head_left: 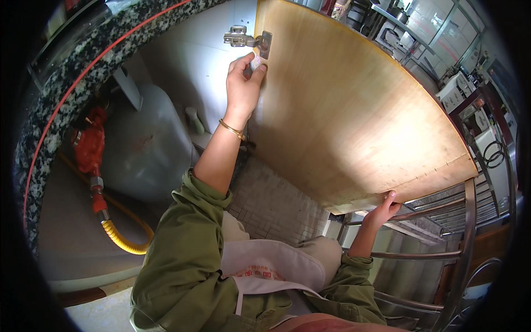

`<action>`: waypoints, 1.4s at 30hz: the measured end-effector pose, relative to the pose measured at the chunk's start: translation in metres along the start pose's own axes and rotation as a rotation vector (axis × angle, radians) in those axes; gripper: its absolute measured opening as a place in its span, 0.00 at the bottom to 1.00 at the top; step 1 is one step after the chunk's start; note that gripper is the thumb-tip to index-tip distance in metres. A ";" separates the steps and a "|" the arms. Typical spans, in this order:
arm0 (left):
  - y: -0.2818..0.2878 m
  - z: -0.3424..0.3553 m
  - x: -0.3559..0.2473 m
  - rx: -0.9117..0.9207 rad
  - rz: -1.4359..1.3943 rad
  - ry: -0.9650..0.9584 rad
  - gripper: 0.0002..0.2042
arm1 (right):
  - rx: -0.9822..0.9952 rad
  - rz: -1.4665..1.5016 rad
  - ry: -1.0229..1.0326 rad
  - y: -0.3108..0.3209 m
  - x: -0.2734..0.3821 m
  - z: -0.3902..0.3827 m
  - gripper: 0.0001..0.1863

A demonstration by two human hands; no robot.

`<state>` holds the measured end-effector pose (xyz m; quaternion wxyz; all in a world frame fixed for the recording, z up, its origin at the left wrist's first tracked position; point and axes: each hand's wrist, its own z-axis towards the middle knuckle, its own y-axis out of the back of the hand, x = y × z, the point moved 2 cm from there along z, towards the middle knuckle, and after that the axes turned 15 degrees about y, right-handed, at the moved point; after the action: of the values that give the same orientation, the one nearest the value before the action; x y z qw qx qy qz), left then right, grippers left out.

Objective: The person retrieves a wooden cabinet door and a screwdriver, then installs the door onto a cabinet under the counter. They align the hinges and use the screwdriver to fasten the door in place.

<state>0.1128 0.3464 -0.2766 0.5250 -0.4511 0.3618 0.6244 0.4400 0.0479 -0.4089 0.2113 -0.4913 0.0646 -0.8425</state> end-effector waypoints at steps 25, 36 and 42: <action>-0.127 -0.052 -0.137 0.101 0.318 -1.210 0.15 | 0.190 -0.178 -0.087 0.012 0.029 -0.011 0.46; -0.125 -0.051 -0.122 0.259 0.236 -1.094 0.12 | 0.962 -0.574 0.296 0.020 0.305 -0.021 0.25; -0.112 -0.068 -0.148 0.056 0.247 -1.180 0.16 | 1.137 -0.533 0.081 0.039 0.497 -0.016 0.21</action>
<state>0.2410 0.2557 -0.1569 0.5723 0.0308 0.0756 0.8160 0.2256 -0.1976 -0.0318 0.2196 -0.2691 -0.5104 -0.7867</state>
